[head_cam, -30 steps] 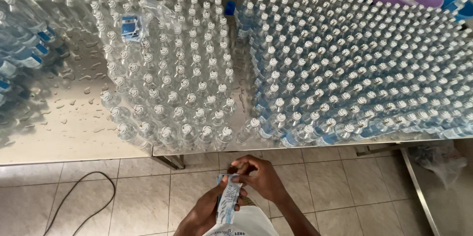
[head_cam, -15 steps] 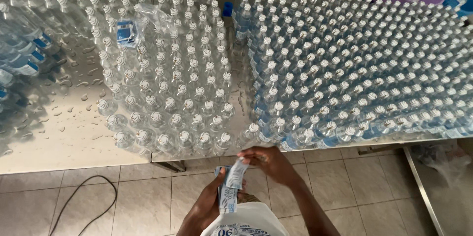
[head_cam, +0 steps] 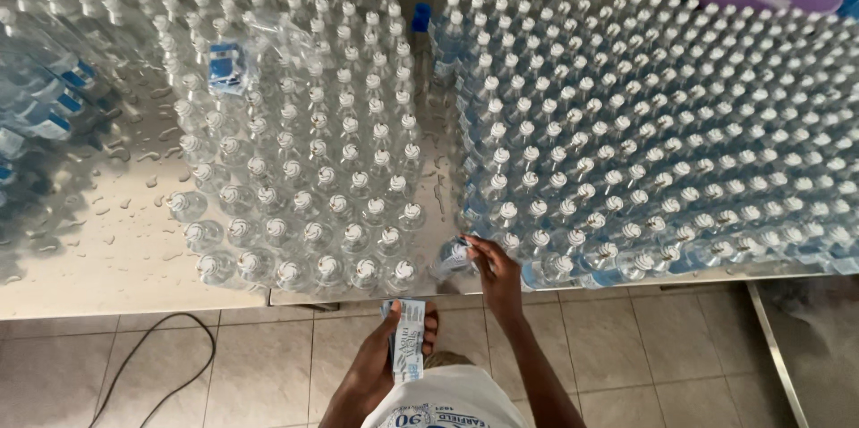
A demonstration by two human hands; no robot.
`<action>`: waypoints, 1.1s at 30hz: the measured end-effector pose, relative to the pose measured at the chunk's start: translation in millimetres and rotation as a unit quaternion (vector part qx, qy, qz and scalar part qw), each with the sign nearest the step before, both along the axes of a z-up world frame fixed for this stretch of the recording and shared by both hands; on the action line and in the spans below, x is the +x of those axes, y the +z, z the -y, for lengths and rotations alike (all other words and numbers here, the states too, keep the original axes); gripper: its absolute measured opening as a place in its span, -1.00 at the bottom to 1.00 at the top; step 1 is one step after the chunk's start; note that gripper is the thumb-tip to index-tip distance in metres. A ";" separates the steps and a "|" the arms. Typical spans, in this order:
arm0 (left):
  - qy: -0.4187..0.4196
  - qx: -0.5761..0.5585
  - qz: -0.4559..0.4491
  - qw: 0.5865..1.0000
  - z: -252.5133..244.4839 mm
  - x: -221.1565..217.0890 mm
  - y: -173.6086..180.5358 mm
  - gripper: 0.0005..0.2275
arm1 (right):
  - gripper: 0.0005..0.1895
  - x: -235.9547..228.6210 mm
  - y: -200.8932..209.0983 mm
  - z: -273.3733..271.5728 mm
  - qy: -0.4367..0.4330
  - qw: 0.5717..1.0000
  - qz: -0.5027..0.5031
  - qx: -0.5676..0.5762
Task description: The person repeatedly picks up clear plastic bottles from a metal table and applies a label to each one. They hold a stack of labels in their left hand and use their right hand to affix the labels to the bottles, which are arranged in rows on the table.
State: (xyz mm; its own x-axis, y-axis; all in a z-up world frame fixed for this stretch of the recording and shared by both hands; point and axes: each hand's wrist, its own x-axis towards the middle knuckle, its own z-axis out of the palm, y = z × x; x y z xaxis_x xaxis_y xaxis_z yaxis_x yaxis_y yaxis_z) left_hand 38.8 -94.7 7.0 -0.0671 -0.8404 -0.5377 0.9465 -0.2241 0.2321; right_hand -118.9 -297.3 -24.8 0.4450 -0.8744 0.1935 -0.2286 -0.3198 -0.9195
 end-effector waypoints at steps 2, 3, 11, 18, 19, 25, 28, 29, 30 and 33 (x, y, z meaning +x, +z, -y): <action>-0.003 0.007 0.010 1.000 1.1 1.1 1.2 -0.39 | -0.68 -4.0 -6.7 -12.5 -0.011 0.999 -0.010 0.035; -0.004 0.010 0.022 1.000 1.5 1.6 1.8 -0.39 | -0.65 -6.1 -9.7 -19.0 -0.019 0.997 -0.018 0.066; -0.017 0.004 0.003 1.000 -1.9 0.4 -3.7 -0.39 | -0.20 -0.2 -25.1 -35.8 -0.009 0.998 0.038 0.039; -0.009 -0.001 -0.018 1.000 -17.3 -2.9 -6.4 -0.39 | 0.14 12.0 -52.1 -29.4 -0.019 0.995 -0.041 0.094; -0.012 0.000 -0.013 1.000 -22.8 1.1 -6.6 -0.39 | 0.14 17.1 -56.0 -30.0 -0.021 0.994 -0.037 0.096; 0.013 0.047 0.040 0.998 -45.4 8.4 -6.0 -0.33 | 0.12 32.4 -78.1 -28.7 0.021 0.995 0.046 0.090; 0.021 0.061 0.047 0.997 -55.0 9.5 -16.4 -0.37 | 0.01 33.6 -83.2 -32.6 0.023 0.993 0.066 0.094; 0.017 0.080 0.063 0.995 -56.6 10.1 -14.4 -0.35 | 0.01 33.7 -84.6 -32.5 0.013 0.994 0.047 0.098; 0.014 0.098 0.079 0.992 -57.8 10.6 -12.4 -0.33 | 0.02 33.8 -85.8 -31.6 0.002 0.995 0.028 0.101; 0.029 0.072 0.057 0.995 -60.3 11.9 -5.8 -0.37 | 0.01 33.9 -85.0 -33.6 -0.012 0.994 0.015 0.109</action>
State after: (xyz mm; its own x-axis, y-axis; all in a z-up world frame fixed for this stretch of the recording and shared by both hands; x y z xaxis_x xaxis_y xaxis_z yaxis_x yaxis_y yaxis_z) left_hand 50.7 -34.4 1.3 0.0474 -0.7543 -0.6548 0.9280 -0.2093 0.3082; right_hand -85.0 -263.7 -109.8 0.4199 -0.9075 0.0117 -0.2059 -0.1078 -0.9726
